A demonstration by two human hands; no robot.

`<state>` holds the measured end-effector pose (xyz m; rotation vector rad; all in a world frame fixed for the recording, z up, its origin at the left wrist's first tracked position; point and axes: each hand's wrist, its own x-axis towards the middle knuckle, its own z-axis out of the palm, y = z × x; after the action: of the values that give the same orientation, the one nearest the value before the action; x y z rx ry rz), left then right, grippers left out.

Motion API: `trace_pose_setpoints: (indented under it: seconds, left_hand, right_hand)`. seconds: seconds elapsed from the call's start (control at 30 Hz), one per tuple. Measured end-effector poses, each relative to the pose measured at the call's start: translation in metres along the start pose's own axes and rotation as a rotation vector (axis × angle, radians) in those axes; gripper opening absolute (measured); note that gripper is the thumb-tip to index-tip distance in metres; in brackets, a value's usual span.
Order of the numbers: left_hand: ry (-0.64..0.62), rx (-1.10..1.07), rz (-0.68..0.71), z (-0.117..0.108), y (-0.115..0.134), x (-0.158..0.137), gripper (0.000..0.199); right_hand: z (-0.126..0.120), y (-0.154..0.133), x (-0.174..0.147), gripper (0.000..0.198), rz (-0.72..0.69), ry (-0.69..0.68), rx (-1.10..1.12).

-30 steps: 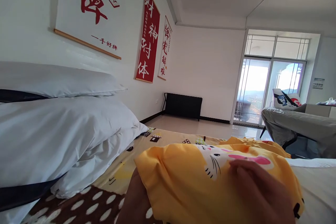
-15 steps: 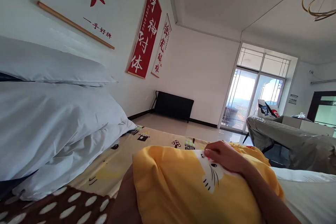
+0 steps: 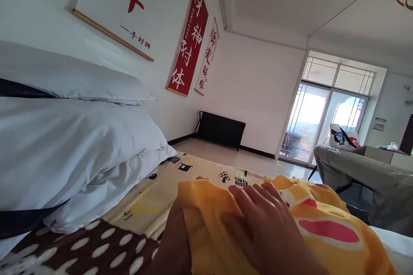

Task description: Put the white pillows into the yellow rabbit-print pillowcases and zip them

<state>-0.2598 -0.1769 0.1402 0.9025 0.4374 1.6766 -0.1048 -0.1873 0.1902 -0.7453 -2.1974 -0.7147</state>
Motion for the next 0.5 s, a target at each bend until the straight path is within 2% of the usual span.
trace_pose_setpoints:
  seconds: [0.1,0.17,0.23,0.3,0.4,0.43,0.5]
  left_hand:
    - [-0.035,-0.08,0.014,-0.001,-0.002,0.004,0.033]
    - [-0.021,-0.006,0.026,-0.005,-0.008,0.007,0.033]
    - [-0.012,0.071,0.089,-0.007,-0.015,0.011,0.031]
    - [-0.043,0.167,0.243,-0.009,-0.024,0.014,0.033]
    - [-0.139,0.391,0.458,-0.005,-0.038,0.016,0.053]
    - [-0.134,0.457,0.478,-0.001,-0.043,0.016,0.059]
    - [-0.068,0.528,0.434,0.01,-0.056,0.016,0.057]
  right_hand:
    - [0.02,-0.014,0.0,0.012,-0.018,0.056,0.046]
    - [0.029,-0.012,0.0,0.017,0.013,0.111,0.116]
    - [0.036,-0.002,0.002,0.019,0.042,0.184,0.167]
    - [0.04,0.013,0.005,0.02,0.073,0.273,0.146]
    - [0.042,0.036,0.013,0.02,0.19,0.331,0.041]
    - [0.041,0.042,0.015,0.021,0.228,0.334,0.015]
    - [0.036,0.049,0.021,0.021,0.261,0.357,-0.014]
